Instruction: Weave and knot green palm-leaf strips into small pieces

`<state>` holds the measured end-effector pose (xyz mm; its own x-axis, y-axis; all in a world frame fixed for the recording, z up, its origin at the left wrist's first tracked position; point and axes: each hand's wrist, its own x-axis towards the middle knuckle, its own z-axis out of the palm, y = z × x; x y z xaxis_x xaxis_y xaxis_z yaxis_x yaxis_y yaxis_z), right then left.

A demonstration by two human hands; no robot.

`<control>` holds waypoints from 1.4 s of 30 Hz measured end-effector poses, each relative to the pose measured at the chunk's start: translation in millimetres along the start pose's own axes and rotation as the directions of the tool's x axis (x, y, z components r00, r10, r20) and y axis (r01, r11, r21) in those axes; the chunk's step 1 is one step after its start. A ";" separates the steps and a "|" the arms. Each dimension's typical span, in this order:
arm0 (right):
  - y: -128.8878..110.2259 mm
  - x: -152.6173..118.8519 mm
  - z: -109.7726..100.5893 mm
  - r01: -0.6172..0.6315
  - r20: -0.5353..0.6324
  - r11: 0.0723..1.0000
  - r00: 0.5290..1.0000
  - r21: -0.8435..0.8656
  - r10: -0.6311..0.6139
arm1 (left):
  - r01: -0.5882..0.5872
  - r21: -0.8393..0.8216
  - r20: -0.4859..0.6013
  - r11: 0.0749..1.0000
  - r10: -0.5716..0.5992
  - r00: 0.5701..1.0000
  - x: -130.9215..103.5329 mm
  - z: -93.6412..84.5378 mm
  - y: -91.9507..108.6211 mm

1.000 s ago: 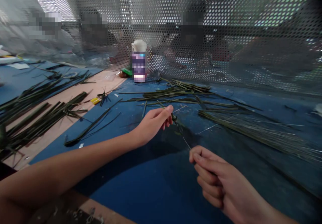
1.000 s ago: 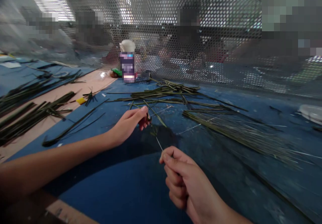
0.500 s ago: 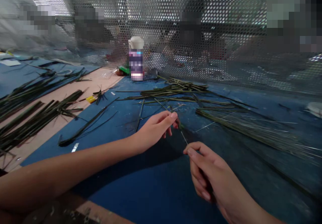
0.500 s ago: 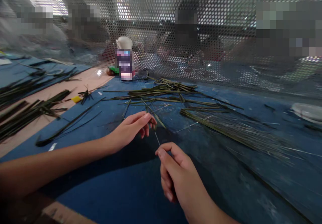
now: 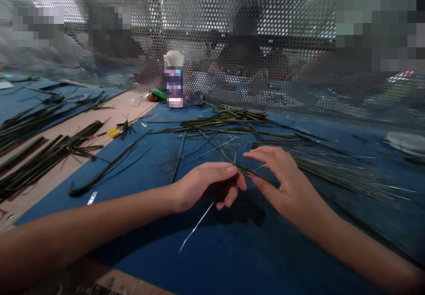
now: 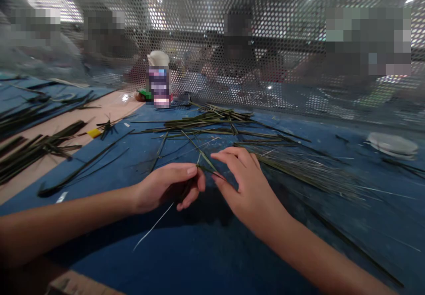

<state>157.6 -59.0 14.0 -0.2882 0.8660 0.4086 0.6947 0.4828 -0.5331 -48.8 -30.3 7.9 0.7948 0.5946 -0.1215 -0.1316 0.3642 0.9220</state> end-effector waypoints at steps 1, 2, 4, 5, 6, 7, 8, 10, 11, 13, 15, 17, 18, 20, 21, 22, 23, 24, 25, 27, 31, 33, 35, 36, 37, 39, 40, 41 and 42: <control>-1.7 -1.5 0.2 0.011 0.036 1.000 0.999 -0.005 -0.011 | -0.004 0.026 -0.030 1.000 0.005 1.000 0.5 0.2 -0.9; -3.8 -3.1 0.5 -0.012 0.094 0.999 0.996 0.037 0.009 | -0.015 0.066 -0.082 0.998 0.021 0.996 1.3 0.3 -1.8; -8.0 -5.3 1.1 -0.155 0.246 0.966 0.964 0.209 0.101 | -0.033 0.185 -0.209 0.982 0.073 0.975 3.5 -0.1 -3.7; -9.5 -5.6 1.6 -0.243 0.298 0.925 0.942 0.292 0.153 | -0.030 0.247 -0.261 0.969 0.096 0.960 4.6 -0.3 -4.9; -10.3 -5.3 2.2 -0.319 0.327 0.878 0.923 0.356 0.203 | -0.018 0.297 -0.295 0.955 0.110 0.949 5.5 -0.4 -6.1; -10.5 -4.5 2.8 -0.376 0.338 0.835 0.908 0.402 0.246 | -0.005 0.331 -0.310 0.944 0.113 0.944 6.2 -0.3 -7.5; -10.0 -3.2 3.5 -0.410 0.342 0.804 0.899 0.431 0.274 | 0.005 0.349 -0.312 0.937 0.111 0.944 6.6 0.2 -8.8; -7.5 0.0 4.6 -0.449 0.365 0.770 0.882 0.453 0.299 | 0.011 0.356 -0.306 0.935 0.105 0.946 6.8 2.1 -11.1; -5.9 1.6 5.0 -0.462 0.383 0.766 0.873 0.447 0.302 | 0.006 0.357 -0.298 0.934 0.108 0.948 6.8 3.2 -11.9; -3.0 4.0 5.2 -0.480 0.417 0.771 0.856 0.419 0.306 | -0.009 0.363 -0.287 0.932 0.120 0.950 6.9 5.1 -12.9; -1.7 4.7 5.1 -0.499 0.440 0.771 0.840 0.395 0.318 | -0.011 0.370 -0.293 0.929 0.128 0.947 7.6 5.6 -13.4; -2.4 3.8 5.1 -0.502 0.443 0.773 0.837 0.388 0.322 | 0.000 0.370 -0.328 0.929 0.131 0.936 8.6 4.4 -13.9; -3.4 2.8 5.3 -0.491 0.433 0.779 0.844 0.389 0.316 | 0.005 0.368 -0.345 0.930 0.132 0.929 9.2 3.4 -14.2; -5.8 0.2 5.9 -0.452 0.406 0.806 0.865 0.382 0.293 | 0.005 0.361 -0.364 0.932 0.136 0.922 9.7 1.2 -15.1; -6.8 -1.1 6.3 -0.434 0.393 0.820 0.875 0.373 0.284 | 0.004 0.359 -0.368 0.933 0.138 0.919 9.7 0.3 -15.6; -7.5 -2.2 6.8 -0.424 0.385 0.829 0.879 0.365 0.280 | 0.002 0.359 -0.372 0.933 0.141 0.918 9.6 -0.4 -16.1; -7.9 -3.2 7.2 -0.425 0.385 0.831 0.878 0.358 0.284 | 0.001 0.359 -0.376 0.933 0.143 0.916 9.3 -0.7 -16.4; -7.8 -3.9 7.5 -0.436 0.395 0.829 0.871 0.351 0.291 | 0.002 0.360 -0.379 0.933 0.145 0.914 8.9 -0.7 -16.7; -7.5 -4.3 7.6 -0.452 0.411 0.826 0.860 0.337 0.303 | 0.001 0.363 -0.379 0.932 0.146 0.914 8.6 -0.4 -16.7; -6.3 -4.5 6.7 -0.475 0.426 0.832 0.841 0.287 0.333 | 0.002 0.362 -0.369 0.932 0.141 0.919 8.1 1.5 -16.2; -2.8 -2.2 2.9 -0.394 0.301 0.900 0.895 0.186 0.329 | 0.028 0.293 -0.379 0.956 0.089 0.921 7.6 8.7 -12.6; -0.6 0.6 3.5 -0.372 0.245 0.910 0.914 0.184 0.324 | 0.019 0.234 -0.381 0.972 0.074 0.922 7.0 12.3 -11.4; 1.5 4.0 7.5 -0.413 0.256 0.880 0.900 0.235 0.354 | -0.002 0.166 -0.363 0.986 0.062 0.930 6.2 14.0 -11.8; 2.4 5.7 10.5 -0.447 0.288 0.851 0.883 0.276 0.371 | -0.016 0.130 -0.353 0.991 0.062 0.934 5.9 13.8 -12.5; 2.9 7.2 13.9 -0.484 0.329 0.814 0.863 0.320 0.384 | -0.038 0.098 -0.349 0.994 0.070 0.934 5.7 13.0 -13.5; 2.8 8.8 20.3 -0.545 0.410 0.738 0.825 0.398 0.389 | -0.081 0.055 -0.362 0.995 0.096 0.927 6.2 10.2 -15.6; 2.1 8.9 22.7 -0.569 0.438 0.703 0.810 0.427 0.390 | -0.095 0.044 -0.373 0.994 0.105 0.922 6.7 8.5 -16.5; 1.3 8.6 24.3 -0.592 0.458 0.671 0.796 0.447 0.396 | -0.101 0.043 -0.382 0.994 0.109 0.917 7.3 7.0 -17.0; 0.3 8.0 25.1 -0.612 0.472 0.643 0.782 0.460 0.407 | -0.097 0.051 -0.391 0.994 0.109 0.914 8.1 5.8 -17.2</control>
<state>139.0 -48.7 -1.5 -0.2538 0.9352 -0.2471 0.3196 -0.1600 -0.9339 -36.7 -35.9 -6.8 0.4798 0.8637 -0.1541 -0.1781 0.2679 0.9468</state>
